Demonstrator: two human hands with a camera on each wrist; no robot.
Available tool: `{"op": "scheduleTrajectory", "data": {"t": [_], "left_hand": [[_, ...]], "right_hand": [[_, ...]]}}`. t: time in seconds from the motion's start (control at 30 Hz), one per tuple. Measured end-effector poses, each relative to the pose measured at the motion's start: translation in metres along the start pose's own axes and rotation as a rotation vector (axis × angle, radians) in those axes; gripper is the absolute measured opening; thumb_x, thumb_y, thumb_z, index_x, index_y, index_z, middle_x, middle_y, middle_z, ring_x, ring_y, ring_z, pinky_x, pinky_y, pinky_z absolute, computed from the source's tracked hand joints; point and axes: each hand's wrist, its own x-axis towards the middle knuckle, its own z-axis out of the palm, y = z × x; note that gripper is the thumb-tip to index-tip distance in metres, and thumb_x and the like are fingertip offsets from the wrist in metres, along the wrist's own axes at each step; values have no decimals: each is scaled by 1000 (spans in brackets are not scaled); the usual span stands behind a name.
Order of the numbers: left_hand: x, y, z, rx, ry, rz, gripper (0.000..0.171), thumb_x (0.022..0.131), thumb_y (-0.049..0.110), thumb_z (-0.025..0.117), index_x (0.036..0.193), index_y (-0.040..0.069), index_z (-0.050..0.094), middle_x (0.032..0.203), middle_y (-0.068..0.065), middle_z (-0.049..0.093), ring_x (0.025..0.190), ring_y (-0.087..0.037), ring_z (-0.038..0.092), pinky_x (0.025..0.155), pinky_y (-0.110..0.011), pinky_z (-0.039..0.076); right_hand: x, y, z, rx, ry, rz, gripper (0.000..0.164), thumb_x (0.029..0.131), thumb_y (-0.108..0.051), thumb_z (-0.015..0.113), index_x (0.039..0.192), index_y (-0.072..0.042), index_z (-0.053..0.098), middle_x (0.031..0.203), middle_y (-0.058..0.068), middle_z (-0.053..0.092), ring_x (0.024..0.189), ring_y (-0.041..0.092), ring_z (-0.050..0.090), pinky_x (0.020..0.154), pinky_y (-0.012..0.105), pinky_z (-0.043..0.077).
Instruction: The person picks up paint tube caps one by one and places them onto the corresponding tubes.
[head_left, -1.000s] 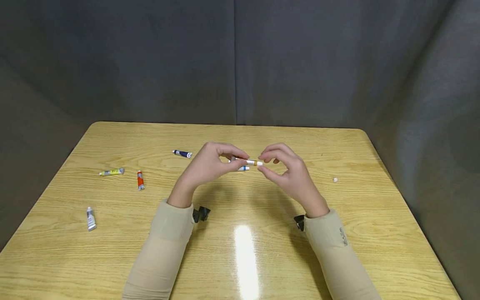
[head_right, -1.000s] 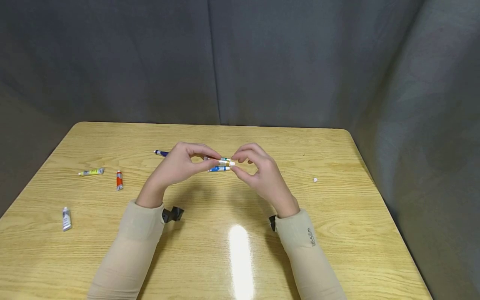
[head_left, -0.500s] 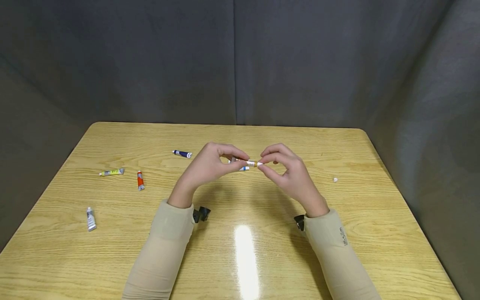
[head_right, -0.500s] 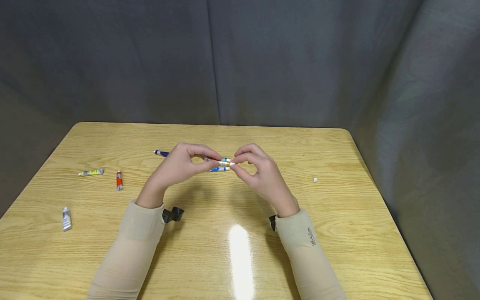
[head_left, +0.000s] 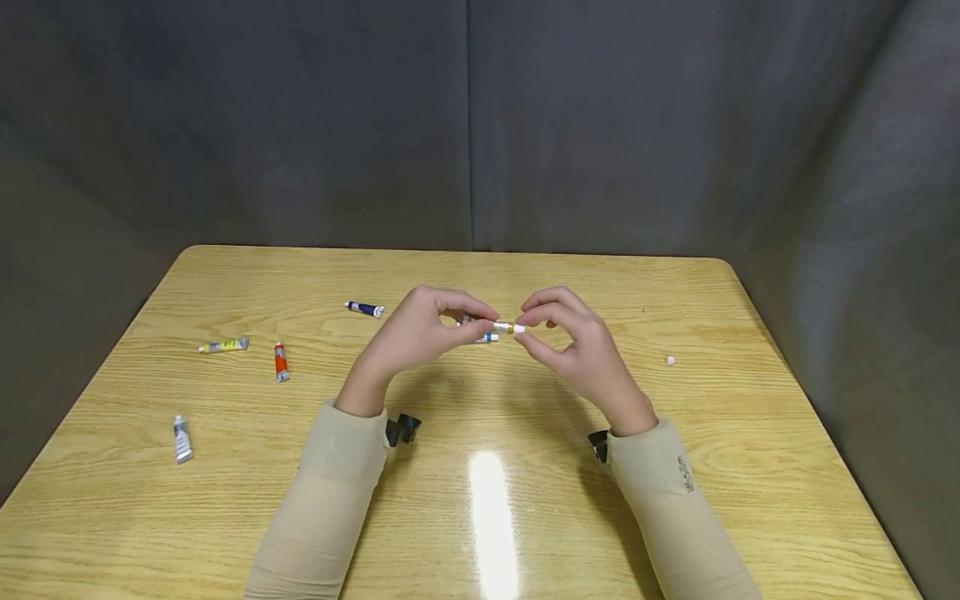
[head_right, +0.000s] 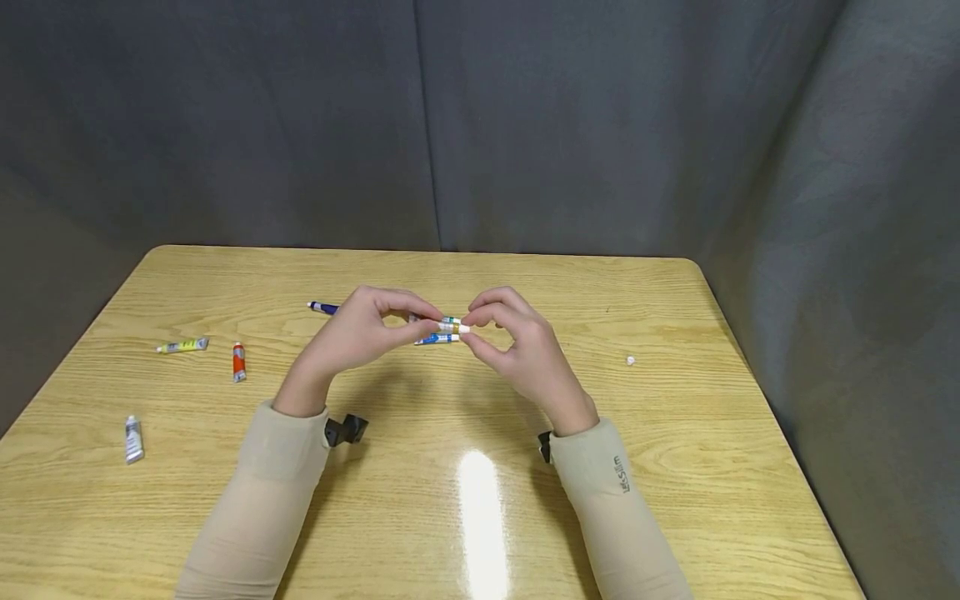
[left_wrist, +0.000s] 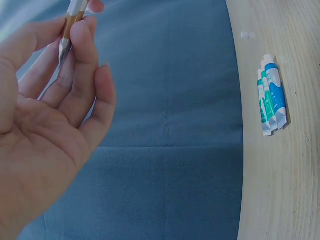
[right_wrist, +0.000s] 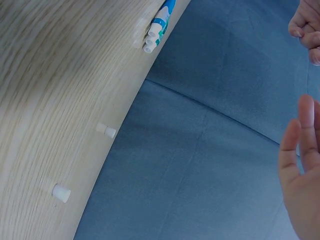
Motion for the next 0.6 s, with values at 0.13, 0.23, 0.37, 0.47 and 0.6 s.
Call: {"op": "scheduleTrajectory", "data": {"t": [0.13,0.23,0.37,0.47,0.6], "left_hand": [[1,-1,3,18,-5,4,13,93,23,78,105,18,82,96,-1,79,88,-14,68,83,-36,54],[2,-2,7,68,10,25,15,90,22,81,104,17,82,98,2,79,87,-12,67,79,-32,53],[3,0,13,145,42,78,16,88,18,83,103,13,83,98,0,80,82,-11,68,73,-29,53],[3,2,16,189,54,121,13,88,16,82,101,12,83,96,-1,80,79,-10,67,70,-26,53],[4,0,19,251,67,188,11,89,15,82,99,11,83,94,0,79,74,-8,64,66,-22,52]], "right_hand": [[0,0,0,-13,6,-8,14,87,0,80,98,-6,75,115,8,68,100,19,64,87,31,53],[0,-1,-1,-34,-2,-5,11,88,-1,80,98,-5,76,115,9,68,104,20,65,90,25,52],[0,-1,-3,-86,-9,-17,10,87,-4,81,97,-5,78,114,9,68,108,23,66,94,22,52],[0,0,-4,-113,-14,-23,10,86,-5,82,96,-5,79,114,9,68,107,22,66,93,21,53],[-1,1,-5,-121,-29,-9,9,87,-7,82,95,-6,79,114,8,68,105,20,66,92,20,52]]}}
